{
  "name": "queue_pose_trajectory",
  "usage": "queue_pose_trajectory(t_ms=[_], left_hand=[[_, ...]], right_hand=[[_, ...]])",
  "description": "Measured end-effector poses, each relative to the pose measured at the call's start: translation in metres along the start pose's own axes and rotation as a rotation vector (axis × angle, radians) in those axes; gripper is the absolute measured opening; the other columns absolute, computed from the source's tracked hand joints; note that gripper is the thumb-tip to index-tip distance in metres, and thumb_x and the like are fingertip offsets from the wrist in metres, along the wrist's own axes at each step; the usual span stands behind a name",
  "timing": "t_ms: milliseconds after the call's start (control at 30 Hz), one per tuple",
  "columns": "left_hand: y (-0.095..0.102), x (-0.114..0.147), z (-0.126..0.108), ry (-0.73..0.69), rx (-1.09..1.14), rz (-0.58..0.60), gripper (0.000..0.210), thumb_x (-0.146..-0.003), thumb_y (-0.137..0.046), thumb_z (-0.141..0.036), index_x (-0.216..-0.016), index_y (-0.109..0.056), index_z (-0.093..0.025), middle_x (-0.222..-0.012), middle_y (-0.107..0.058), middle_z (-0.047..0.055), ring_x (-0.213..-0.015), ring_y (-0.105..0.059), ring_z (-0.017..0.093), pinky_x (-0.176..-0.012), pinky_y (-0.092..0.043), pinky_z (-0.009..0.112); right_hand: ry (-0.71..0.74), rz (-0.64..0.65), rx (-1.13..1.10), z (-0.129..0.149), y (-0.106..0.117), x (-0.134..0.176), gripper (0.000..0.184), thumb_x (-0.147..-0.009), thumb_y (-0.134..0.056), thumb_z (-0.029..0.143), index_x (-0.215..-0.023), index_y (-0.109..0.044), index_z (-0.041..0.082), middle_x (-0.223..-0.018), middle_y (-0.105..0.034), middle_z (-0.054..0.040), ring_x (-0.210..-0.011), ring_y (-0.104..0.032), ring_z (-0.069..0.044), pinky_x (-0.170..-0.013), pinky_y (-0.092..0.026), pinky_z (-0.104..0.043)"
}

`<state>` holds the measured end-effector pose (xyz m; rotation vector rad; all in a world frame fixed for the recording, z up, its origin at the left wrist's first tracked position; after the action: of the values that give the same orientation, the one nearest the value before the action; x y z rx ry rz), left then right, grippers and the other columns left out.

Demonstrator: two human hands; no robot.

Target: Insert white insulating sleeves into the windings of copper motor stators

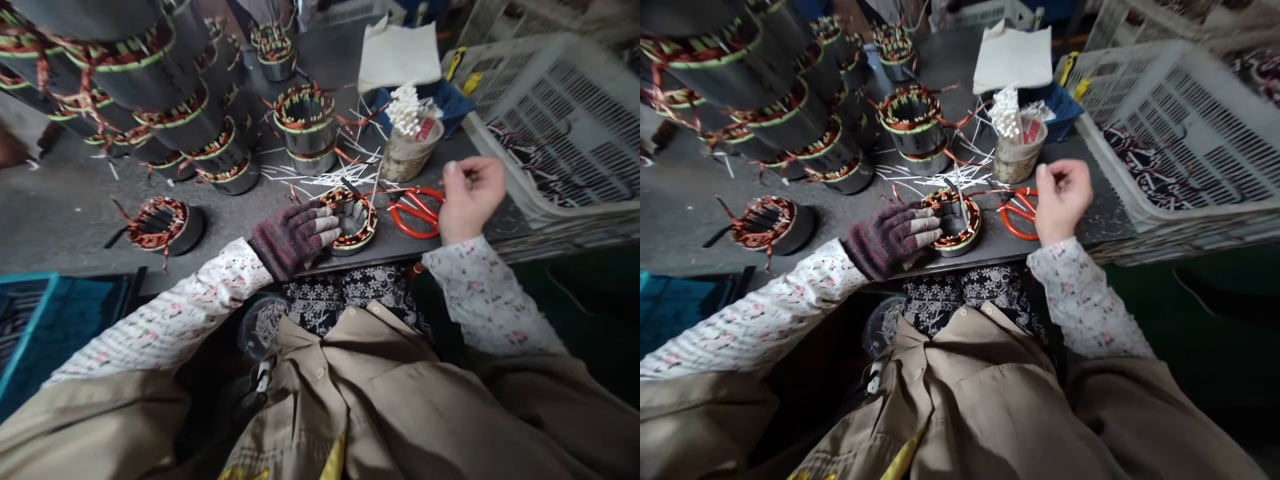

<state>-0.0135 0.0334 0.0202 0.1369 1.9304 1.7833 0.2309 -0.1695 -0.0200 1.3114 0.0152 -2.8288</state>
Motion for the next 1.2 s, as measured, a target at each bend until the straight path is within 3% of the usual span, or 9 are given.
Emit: queue_pose_trajectory(t_ms=[200,300,367,500,633,733,867,1067,1200], left_hand=[[-0.023,-0.009,-0.006,0.072,-0.005,-0.236,0.023,-0.104,-0.053,-0.041,-0.109,-0.068,-0.024,-0.114,-0.080,0.003,-0.120,-0.073,0.020,-0.127,-0.045,0.047],[-0.027,-0.015,-0.025,0.092,-0.111,-0.370,0.019,-0.102,-0.059,-0.038,-0.110,-0.066,-0.022,-0.106,-0.080,0.004,-0.104,-0.077,0.019,-0.118,-0.055,0.045],[-0.029,-0.019,-0.036,0.120,-0.182,-0.389,0.019,-0.101,-0.061,-0.037,-0.108,-0.066,-0.020,-0.103,-0.079,0.005,-0.097,-0.077,0.019,-0.114,-0.059,0.045],[-0.032,-0.023,-0.048,0.208,-0.238,-0.442,0.020,-0.100,-0.064,-0.035,-0.110,-0.065,-0.018,-0.105,-0.080,0.008,-0.099,-0.078,0.022,-0.113,-0.059,0.049],[-0.037,-0.024,-0.052,0.294,-0.178,-0.466,0.028,-0.099,-0.066,-0.032,-0.123,-0.062,-0.020,-0.117,-0.079,0.008,-0.113,-0.075,0.022,-0.117,-0.055,0.051],[-0.041,-0.024,-0.051,0.285,-0.176,-0.475,0.024,-0.097,-0.067,-0.031,-0.119,-0.063,-0.021,-0.114,-0.079,0.007,-0.109,-0.076,0.022,-0.119,-0.053,0.052],[-0.042,-0.027,-0.047,0.252,-0.239,-0.543,0.025,-0.095,-0.070,-0.033,-0.116,-0.062,-0.023,-0.111,-0.080,0.005,-0.105,-0.077,0.022,-0.115,-0.054,0.049],[-0.044,-0.030,-0.046,0.296,-0.229,-0.599,0.025,-0.087,-0.075,-0.035,-0.110,-0.068,-0.025,-0.095,-0.081,0.003,-0.090,-0.078,0.027,-0.100,-0.060,0.048],[-0.055,-0.028,-0.036,0.450,-0.109,-0.590,0.021,-0.084,-0.071,-0.043,-0.100,-0.075,-0.031,-0.086,-0.079,0.004,-0.104,-0.074,0.039,-0.094,-0.058,0.059]], right_hand=[[-0.050,0.341,0.213,-0.051,-0.044,-0.057,0.013,-0.079,-0.073,0.015,-0.090,-0.068,0.020,-0.087,-0.067,-0.0011,-0.073,-0.064,-0.014,-0.076,-0.057,-0.033],[0.006,0.378,0.223,-0.058,-0.050,-0.064,0.004,-0.084,-0.072,0.020,-0.088,-0.070,0.019,-0.091,-0.069,-0.0034,-0.082,-0.068,-0.017,-0.085,-0.060,-0.039],[-0.009,0.381,0.149,-0.058,-0.047,-0.062,0.008,-0.090,-0.067,0.026,-0.094,-0.069,0.020,-0.094,-0.070,-0.0038,-0.074,-0.068,-0.015,-0.075,-0.060,-0.035],[-0.064,0.266,-0.104,-0.034,-0.034,-0.050,0.015,-0.100,-0.058,0.039,-0.100,-0.057,0.023,-0.096,-0.073,-0.0031,-0.063,-0.068,-0.011,-0.055,-0.054,-0.024],[0.098,0.108,-0.235,0.018,-0.012,-0.015,0.008,-0.103,-0.057,0.032,-0.106,-0.057,0.025,-0.110,-0.076,-0.0044,-0.093,-0.077,-0.016,-0.078,-0.063,-0.031],[0.219,0.300,-0.168,0.040,0.005,0.029,0.006,-0.099,-0.059,0.022,-0.099,-0.064,0.025,-0.118,-0.076,-0.0055,-0.111,-0.073,-0.020,-0.095,-0.062,-0.041],[0.082,0.595,-0.153,0.027,0.008,0.073,0.010,-0.095,-0.061,0.025,-0.086,-0.065,0.023,-0.097,-0.078,-0.0081,-0.092,-0.075,-0.022,-0.085,-0.063,-0.039],[-0.043,0.640,0.028,0.022,-0.007,0.074,0.014,-0.095,-0.064,0.023,-0.082,-0.066,0.021,-0.092,-0.077,-0.0093,-0.089,-0.073,-0.020,-0.087,-0.060,-0.035],[-0.091,0.673,0.143,0.031,-0.010,0.067,0.012,-0.089,-0.071,0.016,-0.080,-0.066,0.021,-0.092,-0.077,-0.0057,-0.088,-0.072,-0.017,-0.087,-0.058,-0.028]])
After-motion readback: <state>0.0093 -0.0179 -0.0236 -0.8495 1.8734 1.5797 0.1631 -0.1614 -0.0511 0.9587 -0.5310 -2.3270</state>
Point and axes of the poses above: each hand's wrist, its own x-axis away from the middle knuckle, its own y-axis out of the back of the hand, z = x × y, the point moved 1 cm from there along -x, towards the middle knuckle
